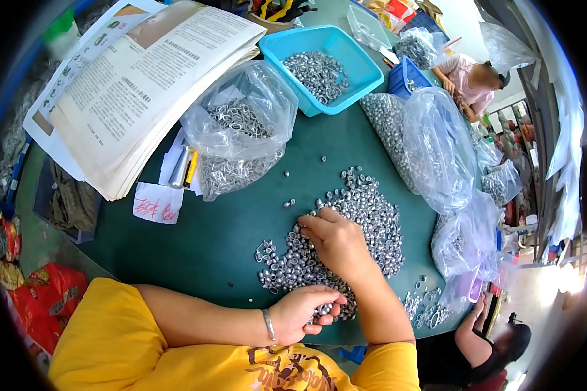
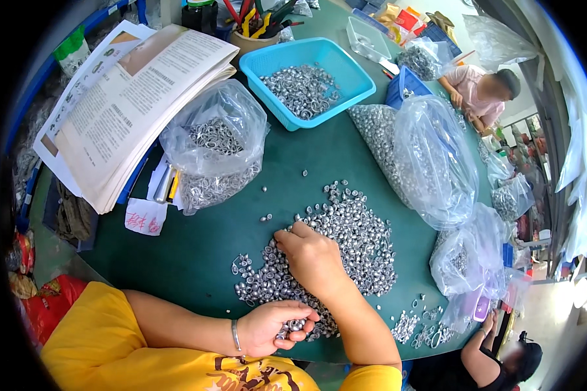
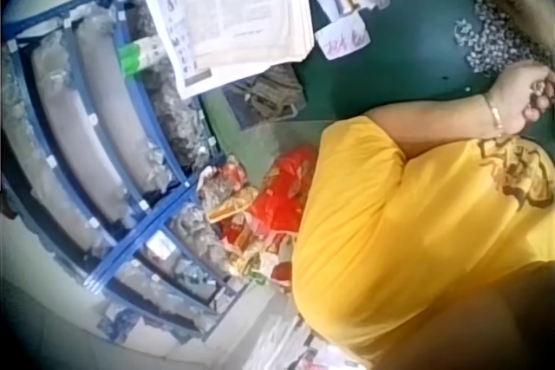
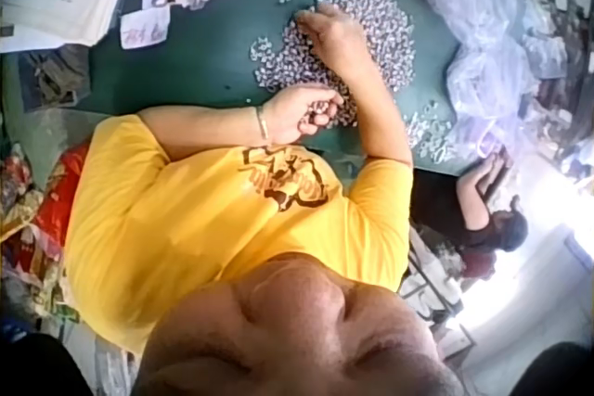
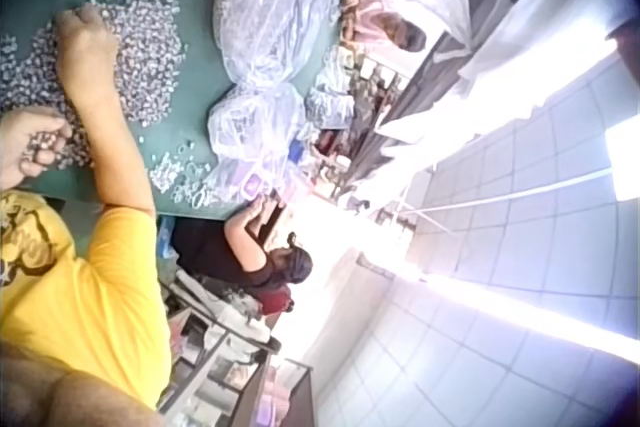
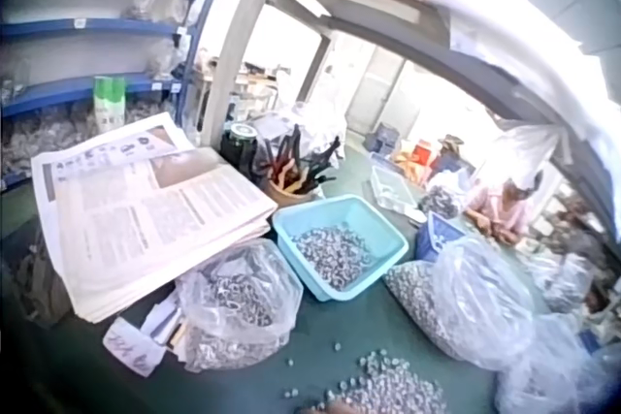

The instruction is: The person sorts through a large pile of small silver-colored metallic rings and beads on a green table by hand, picking up individual pieces and moving them to different sections of the workspace.

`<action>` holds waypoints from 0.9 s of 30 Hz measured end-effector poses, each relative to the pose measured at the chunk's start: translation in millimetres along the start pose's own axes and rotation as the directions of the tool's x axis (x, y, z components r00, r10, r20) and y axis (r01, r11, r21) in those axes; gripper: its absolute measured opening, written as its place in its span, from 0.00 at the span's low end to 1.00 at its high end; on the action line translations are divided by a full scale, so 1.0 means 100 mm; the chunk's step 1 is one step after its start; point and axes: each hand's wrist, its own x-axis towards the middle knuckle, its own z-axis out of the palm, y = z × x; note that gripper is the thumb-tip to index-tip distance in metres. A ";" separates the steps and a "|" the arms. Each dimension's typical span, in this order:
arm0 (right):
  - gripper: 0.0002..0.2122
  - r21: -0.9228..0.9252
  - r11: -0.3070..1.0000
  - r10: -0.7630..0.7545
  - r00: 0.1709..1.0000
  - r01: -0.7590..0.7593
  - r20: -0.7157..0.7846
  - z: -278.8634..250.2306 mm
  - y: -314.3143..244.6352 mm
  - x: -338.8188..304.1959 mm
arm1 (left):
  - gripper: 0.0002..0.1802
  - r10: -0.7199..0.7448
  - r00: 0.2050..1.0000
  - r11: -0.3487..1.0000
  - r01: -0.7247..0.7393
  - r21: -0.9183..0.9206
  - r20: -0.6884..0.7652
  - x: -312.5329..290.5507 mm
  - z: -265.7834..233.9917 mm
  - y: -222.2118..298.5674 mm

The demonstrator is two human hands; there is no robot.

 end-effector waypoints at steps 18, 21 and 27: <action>0.05 0.041 0.999 0.033 0.999 -0.032 -0.028 0.07 -0.03 -0.07 | 0.09 -0.001 1.000 1.000 0.001 0.008 -0.003 -0.01 0.01 -0.01; 0.03 0.574 0.744 0.326 0.936 -0.342 0.136 0.00 0.06 -0.12 | 0.09 0.000 1.000 1.000 -0.001 -0.015 -0.006 0.00 0.01 0.00; 0.07 0.772 -0.595 0.180 0.899 -0.223 0.399 -0.06 0.27 -0.29 | 0.10 -0.004 1.000 1.000 0.004 0.005 0.002 -0.02 0.01 0.01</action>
